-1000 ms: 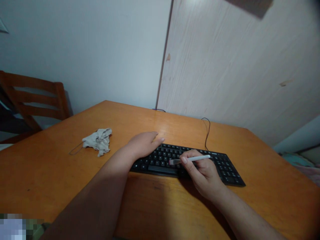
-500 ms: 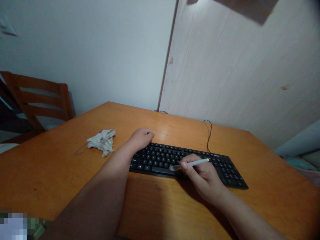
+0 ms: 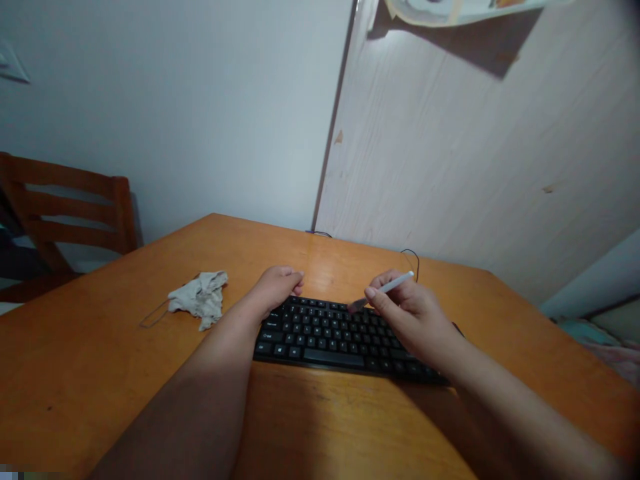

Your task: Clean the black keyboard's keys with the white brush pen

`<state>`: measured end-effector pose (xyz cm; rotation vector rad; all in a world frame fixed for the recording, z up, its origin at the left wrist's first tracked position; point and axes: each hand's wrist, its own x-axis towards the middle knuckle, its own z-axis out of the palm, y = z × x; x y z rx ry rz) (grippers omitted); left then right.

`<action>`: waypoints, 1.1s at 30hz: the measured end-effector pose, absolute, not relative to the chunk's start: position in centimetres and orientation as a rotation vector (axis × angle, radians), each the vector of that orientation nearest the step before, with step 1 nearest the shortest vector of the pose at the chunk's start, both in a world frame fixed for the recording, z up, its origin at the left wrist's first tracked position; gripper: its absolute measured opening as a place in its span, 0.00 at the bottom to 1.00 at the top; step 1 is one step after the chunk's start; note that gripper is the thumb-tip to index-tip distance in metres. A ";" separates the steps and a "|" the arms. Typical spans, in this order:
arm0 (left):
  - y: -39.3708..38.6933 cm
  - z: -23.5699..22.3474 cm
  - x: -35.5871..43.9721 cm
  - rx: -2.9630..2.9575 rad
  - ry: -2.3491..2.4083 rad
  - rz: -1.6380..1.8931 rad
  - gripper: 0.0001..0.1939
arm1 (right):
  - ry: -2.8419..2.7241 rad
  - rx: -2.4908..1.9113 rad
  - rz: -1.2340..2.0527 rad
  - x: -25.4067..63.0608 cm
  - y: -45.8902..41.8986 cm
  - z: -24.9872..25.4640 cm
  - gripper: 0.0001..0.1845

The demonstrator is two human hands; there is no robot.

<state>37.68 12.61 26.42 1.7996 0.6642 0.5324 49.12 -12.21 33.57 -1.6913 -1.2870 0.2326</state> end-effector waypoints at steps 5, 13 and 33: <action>12.6 26.8 37.5 1.809 0.649 0.534 0.15 | -1.303 -1.666 0.170 49.4 -9.6 32.1 0.13; 12.9 26.5 37.5 1.814 0.667 0.527 0.17 | -1.363 -1.750 0.116 48.8 -9.5 29.6 0.12; 13.5 26.2 37.8 1.883 0.660 0.536 0.17 | -1.464 -1.930 0.199 48.0 -10.8 31.7 0.13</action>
